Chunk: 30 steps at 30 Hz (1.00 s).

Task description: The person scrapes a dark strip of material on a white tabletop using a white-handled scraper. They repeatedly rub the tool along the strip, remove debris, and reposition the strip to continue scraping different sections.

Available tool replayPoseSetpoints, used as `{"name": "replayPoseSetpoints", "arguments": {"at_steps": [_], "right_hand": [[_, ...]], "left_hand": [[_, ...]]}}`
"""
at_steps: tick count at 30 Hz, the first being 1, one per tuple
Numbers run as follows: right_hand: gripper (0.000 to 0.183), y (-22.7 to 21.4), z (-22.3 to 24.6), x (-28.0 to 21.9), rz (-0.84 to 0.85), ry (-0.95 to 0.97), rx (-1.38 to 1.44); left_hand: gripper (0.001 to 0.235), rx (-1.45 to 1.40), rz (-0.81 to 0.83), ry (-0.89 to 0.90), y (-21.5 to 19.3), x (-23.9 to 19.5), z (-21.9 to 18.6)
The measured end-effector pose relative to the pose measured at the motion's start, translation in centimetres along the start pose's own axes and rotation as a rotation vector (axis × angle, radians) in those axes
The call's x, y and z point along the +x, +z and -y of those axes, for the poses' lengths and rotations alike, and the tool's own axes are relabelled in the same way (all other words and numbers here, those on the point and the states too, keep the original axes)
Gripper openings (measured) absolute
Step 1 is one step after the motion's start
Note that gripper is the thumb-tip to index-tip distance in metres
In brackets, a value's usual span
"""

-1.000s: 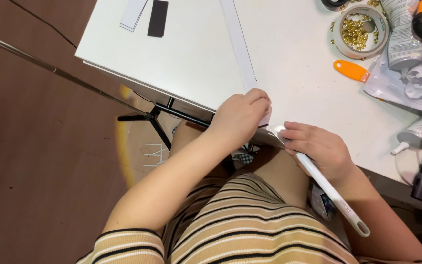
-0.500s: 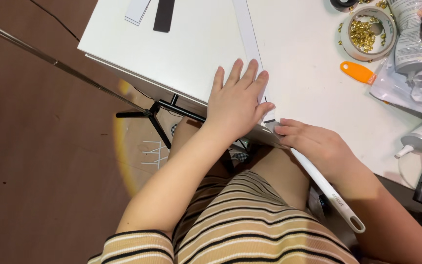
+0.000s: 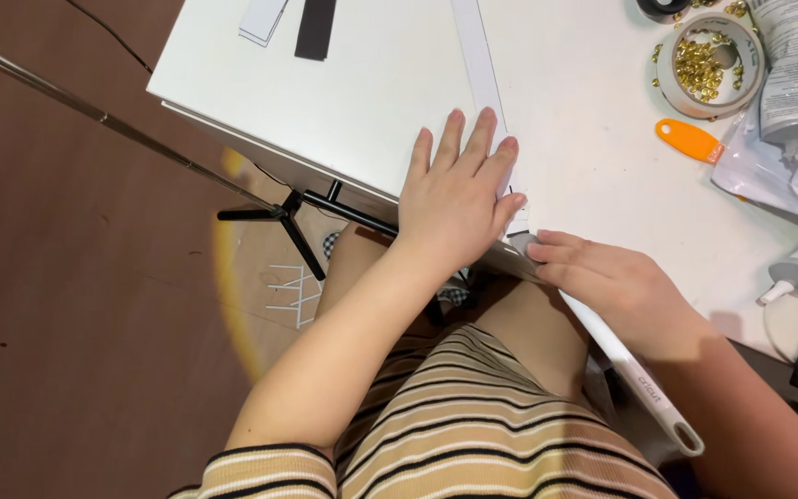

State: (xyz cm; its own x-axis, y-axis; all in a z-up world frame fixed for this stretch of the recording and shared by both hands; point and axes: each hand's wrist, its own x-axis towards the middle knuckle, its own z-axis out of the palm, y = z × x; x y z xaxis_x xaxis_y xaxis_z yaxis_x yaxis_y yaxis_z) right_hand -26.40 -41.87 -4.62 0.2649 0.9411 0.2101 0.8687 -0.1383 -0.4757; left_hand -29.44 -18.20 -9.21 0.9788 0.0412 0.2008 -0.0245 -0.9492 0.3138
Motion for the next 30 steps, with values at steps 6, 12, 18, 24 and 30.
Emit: {"name": "replayPoseSetpoints", "arguments": {"at_steps": [6, 12, 18, 24, 30], "right_hand": [[0.025, 0.7, -0.8, 0.1, -0.019, -0.115, -0.111], [0.017, 1.3, 0.7, 1.7, -0.175, -0.121, -0.239], [0.019, 1.7, 1.0, 2.1, -0.193, -0.12, -0.344], [0.013, 3.0, 1.0, 2.1, -0.234, -0.08, -0.463], [0.018, 3.9, 1.6, 2.4, -0.317, 0.023, -0.507]], "left_hand": [[0.06, 0.03, -0.028, 0.003, 0.5, -0.2, 0.0], [0.058, -0.125, 0.065, 0.017, -1.0, -0.1, -0.2], [0.058, -0.126, 0.056, 0.016, -0.9, -0.1, -0.3], [0.058, -0.143, 0.044, 0.028, -0.9, 0.0, -0.3], [0.06, -0.091, 0.059, 0.028, -0.7, 0.1, -0.2]]}}
